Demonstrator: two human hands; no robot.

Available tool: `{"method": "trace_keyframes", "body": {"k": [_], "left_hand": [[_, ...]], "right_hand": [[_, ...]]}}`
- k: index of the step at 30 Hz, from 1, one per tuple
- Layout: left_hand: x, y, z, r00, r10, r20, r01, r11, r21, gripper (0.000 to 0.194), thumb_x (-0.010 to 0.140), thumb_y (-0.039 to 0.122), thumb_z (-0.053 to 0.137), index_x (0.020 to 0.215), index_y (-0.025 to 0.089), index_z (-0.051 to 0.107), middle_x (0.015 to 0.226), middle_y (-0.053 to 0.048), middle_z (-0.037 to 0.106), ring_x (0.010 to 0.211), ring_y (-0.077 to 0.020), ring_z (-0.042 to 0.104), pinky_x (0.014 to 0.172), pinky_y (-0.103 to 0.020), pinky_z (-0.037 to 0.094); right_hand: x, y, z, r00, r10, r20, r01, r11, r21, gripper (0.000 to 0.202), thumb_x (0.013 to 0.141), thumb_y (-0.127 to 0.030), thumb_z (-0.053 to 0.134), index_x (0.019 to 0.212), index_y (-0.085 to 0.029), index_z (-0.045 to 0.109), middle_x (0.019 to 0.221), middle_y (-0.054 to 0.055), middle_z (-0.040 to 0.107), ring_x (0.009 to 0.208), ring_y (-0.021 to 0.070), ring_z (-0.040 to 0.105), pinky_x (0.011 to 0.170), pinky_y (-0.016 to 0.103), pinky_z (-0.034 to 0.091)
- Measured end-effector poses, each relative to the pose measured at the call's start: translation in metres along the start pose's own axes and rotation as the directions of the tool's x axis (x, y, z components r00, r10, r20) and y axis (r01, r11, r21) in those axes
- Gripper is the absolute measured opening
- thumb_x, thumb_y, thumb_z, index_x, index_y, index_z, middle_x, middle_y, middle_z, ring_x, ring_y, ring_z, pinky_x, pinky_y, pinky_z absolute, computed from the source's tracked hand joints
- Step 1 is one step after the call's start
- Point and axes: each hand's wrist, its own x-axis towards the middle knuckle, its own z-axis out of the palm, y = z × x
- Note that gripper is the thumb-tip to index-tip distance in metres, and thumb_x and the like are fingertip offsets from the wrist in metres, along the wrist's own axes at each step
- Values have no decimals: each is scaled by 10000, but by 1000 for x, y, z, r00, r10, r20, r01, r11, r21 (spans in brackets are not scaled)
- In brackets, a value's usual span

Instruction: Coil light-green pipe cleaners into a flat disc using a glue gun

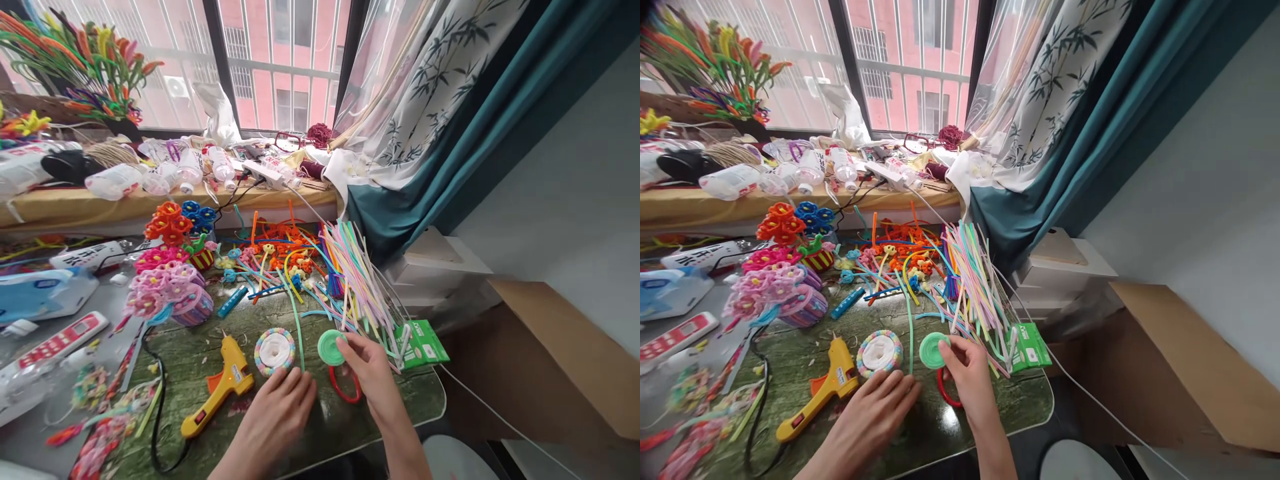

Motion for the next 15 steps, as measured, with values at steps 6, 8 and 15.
{"method": "trace_keyframes", "body": {"k": [6, 8, 15], "left_hand": [[15, 2, 13, 993, 53, 104, -58, 997, 47, 191, 941, 75, 530, 905, 176, 688, 905, -78, 747, 911, -230, 656, 810, -364, 465], [21, -1, 11, 992, 87, 91, -89, 996, 26, 209, 956, 86, 507, 880, 178, 678, 890, -75, 741, 885, -228, 648, 799, -370, 454], [46, -4, -15, 985, 108, -134, -121, 988, -94, 395, 1058, 81, 272, 1006, 168, 654, 962, -36, 791, 918, -172, 689, 851, -339, 405]], "right_hand": [[11, -2, -6, 997, 26, 78, -24, 999, -23, 433, 680, -550, 881, 791, -140, 798, 578, -8, 592, 465, 112, 466, 451, 231, 383], [13, -7, -6, 995, 23, 102, -20, 999, -32, 430, 669, -549, 888, 760, -141, 785, 574, -16, 582, 448, 108, 469, 442, 229, 376], [20, -38, -11, 995, -89, 55, 94, 991, -92, 356, 796, -512, 806, 766, -161, 760, 710, -3, 580, 568, 119, 489, 480, 215, 390]]}}
